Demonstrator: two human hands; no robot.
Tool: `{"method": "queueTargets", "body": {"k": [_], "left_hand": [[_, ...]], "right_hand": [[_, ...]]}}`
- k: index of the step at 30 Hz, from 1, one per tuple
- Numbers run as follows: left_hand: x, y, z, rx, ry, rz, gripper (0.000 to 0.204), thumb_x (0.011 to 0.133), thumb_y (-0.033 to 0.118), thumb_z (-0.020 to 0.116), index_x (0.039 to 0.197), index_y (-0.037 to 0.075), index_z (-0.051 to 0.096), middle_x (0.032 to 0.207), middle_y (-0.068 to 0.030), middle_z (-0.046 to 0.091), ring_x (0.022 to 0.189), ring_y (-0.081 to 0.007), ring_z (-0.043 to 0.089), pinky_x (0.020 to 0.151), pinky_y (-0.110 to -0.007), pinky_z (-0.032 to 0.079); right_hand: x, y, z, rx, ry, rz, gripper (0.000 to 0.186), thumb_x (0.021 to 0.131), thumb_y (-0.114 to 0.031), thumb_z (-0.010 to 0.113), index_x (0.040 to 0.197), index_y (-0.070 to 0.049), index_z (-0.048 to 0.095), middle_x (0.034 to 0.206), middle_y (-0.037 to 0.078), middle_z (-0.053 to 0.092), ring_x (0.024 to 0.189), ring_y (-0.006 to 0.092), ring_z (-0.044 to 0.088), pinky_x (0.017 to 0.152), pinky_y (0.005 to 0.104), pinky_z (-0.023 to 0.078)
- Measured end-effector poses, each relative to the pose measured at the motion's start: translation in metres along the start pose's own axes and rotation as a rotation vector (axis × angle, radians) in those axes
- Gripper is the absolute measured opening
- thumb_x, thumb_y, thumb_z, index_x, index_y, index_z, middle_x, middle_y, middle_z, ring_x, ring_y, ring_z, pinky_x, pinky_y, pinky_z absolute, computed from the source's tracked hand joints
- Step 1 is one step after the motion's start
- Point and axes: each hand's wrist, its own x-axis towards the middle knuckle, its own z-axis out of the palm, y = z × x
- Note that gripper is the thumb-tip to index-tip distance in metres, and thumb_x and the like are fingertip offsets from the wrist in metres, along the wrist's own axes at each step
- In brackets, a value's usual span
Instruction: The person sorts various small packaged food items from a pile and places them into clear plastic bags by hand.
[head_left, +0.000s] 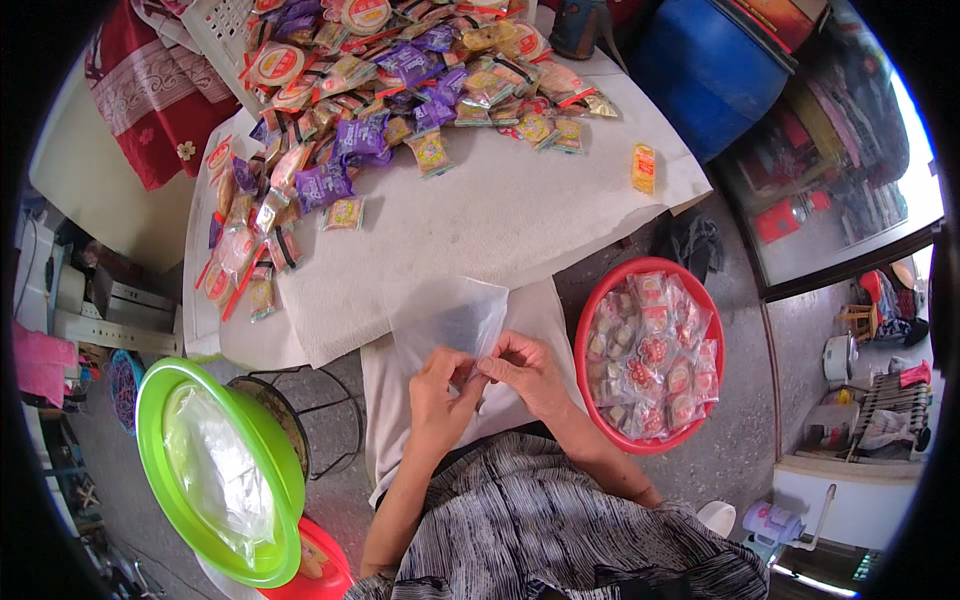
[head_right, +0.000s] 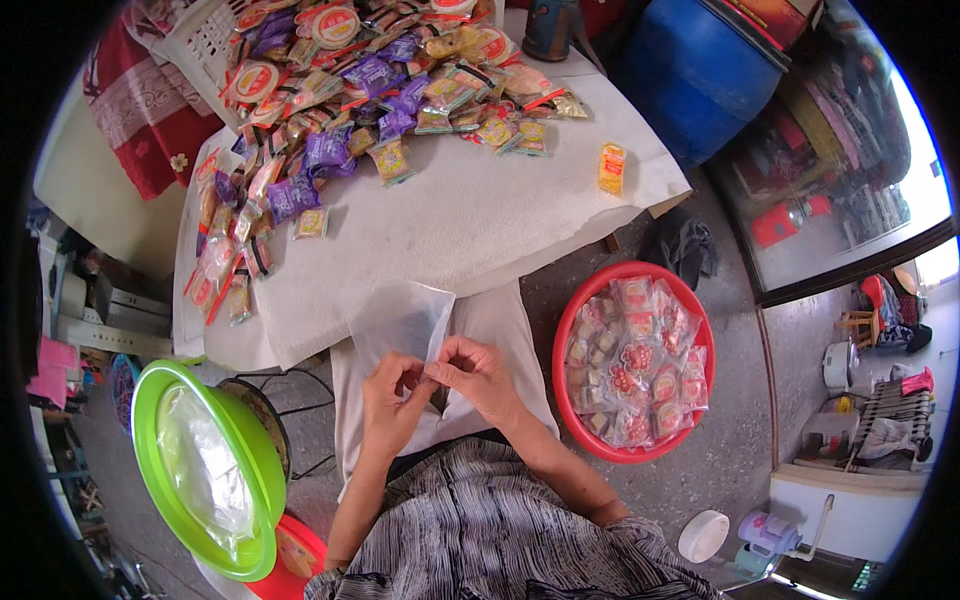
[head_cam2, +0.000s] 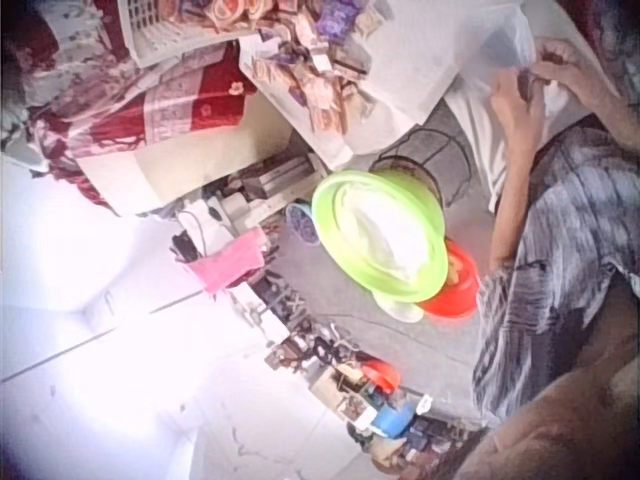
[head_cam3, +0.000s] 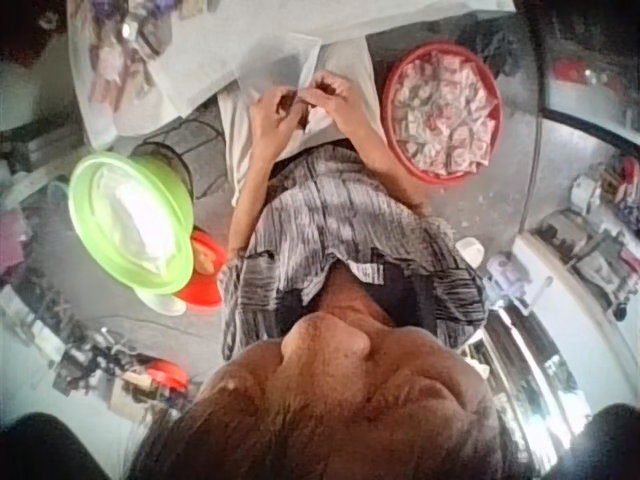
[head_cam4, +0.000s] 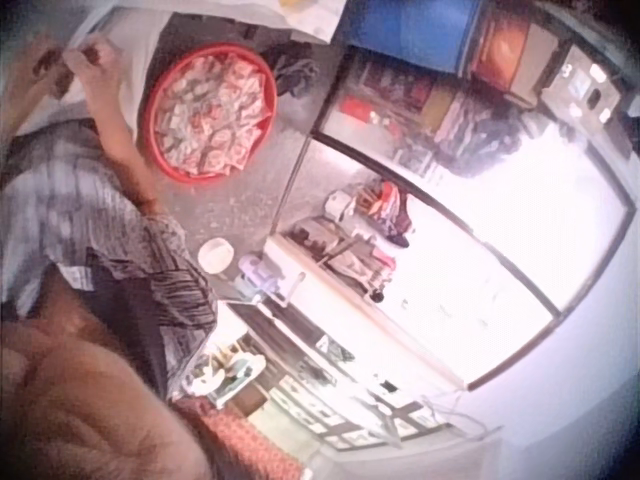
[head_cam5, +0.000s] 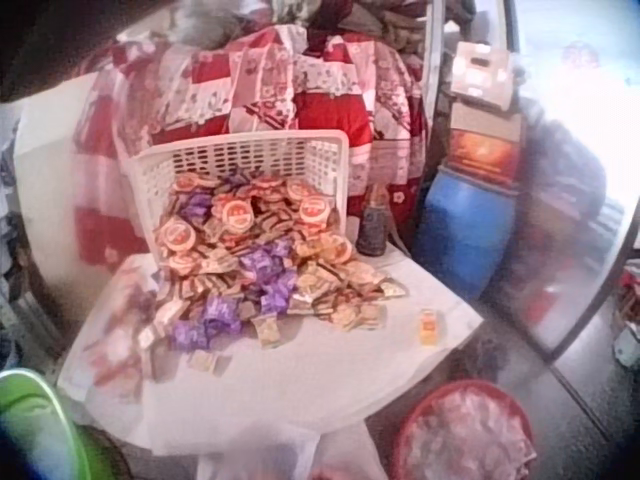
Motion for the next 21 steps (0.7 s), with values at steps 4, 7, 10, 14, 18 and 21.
{"method": "queueTargets", "body": {"k": [4,7,10,14,18,21], "left_hand": [[-0.003,-0.004,-0.010,-0.236,-0.018,-0.178,0.009,0.089,0.003,0.068,0.091,0.001,0.060,0.076,-0.0040,0.058,0.061,-0.0091,0.053,0.058,-0.023,0.041],[-0.001,0.007,-0.013,-0.133,0.266,-0.137,0.006,0.091,0.002,0.065,0.090,0.001,0.059,0.075,-0.0037,0.055,0.063,-0.0081,0.049,0.058,-0.022,0.039],[0.004,0.029,-0.013,0.239,0.396,0.221,0.005,0.088,-0.001,0.063,0.090,0.001,0.059,0.080,-0.0082,0.055,0.066,-0.0177,0.052,0.060,-0.029,0.042],[0.009,0.041,0.000,0.649,0.274,0.663,0.019,0.075,-0.003,0.065,0.092,0.002,0.059,0.092,-0.0140,0.058,0.074,-0.0310,0.056,0.064,-0.040,0.046],[0.021,0.020,0.003,0.778,0.184,0.669,0.025,0.072,0.001,0.063,0.096,0.002,0.059,0.096,-0.0121,0.058,0.076,-0.0284,0.055,0.066,-0.038,0.044],[0.029,0.007,0.005,0.749,0.133,0.615,0.028,0.075,-0.005,0.065,0.102,0.000,0.059,0.097,-0.0145,0.058,0.078,-0.0332,0.056,0.069,-0.042,0.045]], "right_hand": [[-0.001,-0.001,-0.007,-0.025,0.007,0.008,0.015,0.092,-0.013,0.073,0.086,-0.006,0.061,0.076,-0.006,0.059,0.070,0.0024,0.052,0.062,0.0196,0.043],[-0.002,0.003,-0.016,-0.103,0.055,0.049,0.011,0.092,-0.011,0.071,0.088,-0.005,0.062,0.078,-0.004,0.061,0.068,0.0031,0.052,0.062,0.0197,0.042],[-0.005,0.008,-0.015,-0.238,0.112,0.079,0.012,0.090,-0.012,0.072,0.094,-0.005,0.062,0.082,-0.002,0.061,0.073,0.0044,0.054,0.066,0.0216,0.044],[-0.001,0.002,-0.001,-0.513,0.253,-0.429,0.035,0.084,-0.014,0.077,0.113,-0.002,0.061,0.099,0.004,0.063,0.090,0.0126,0.060,0.079,0.0293,0.051],[0.000,-0.028,0.002,-0.627,0.442,-0.483,0.058,0.079,-0.011,0.080,0.129,0.003,0.053,0.113,0.013,0.063,0.103,0.0210,0.061,0.090,0.0351,0.050],[0.008,-0.025,-0.012,-0.478,0.461,-0.342,0.034,0.093,-0.018,0.068,0.117,0.004,0.060,0.097,0.008,0.066,0.087,0.0168,0.063,0.078,0.0297,0.051]]}}
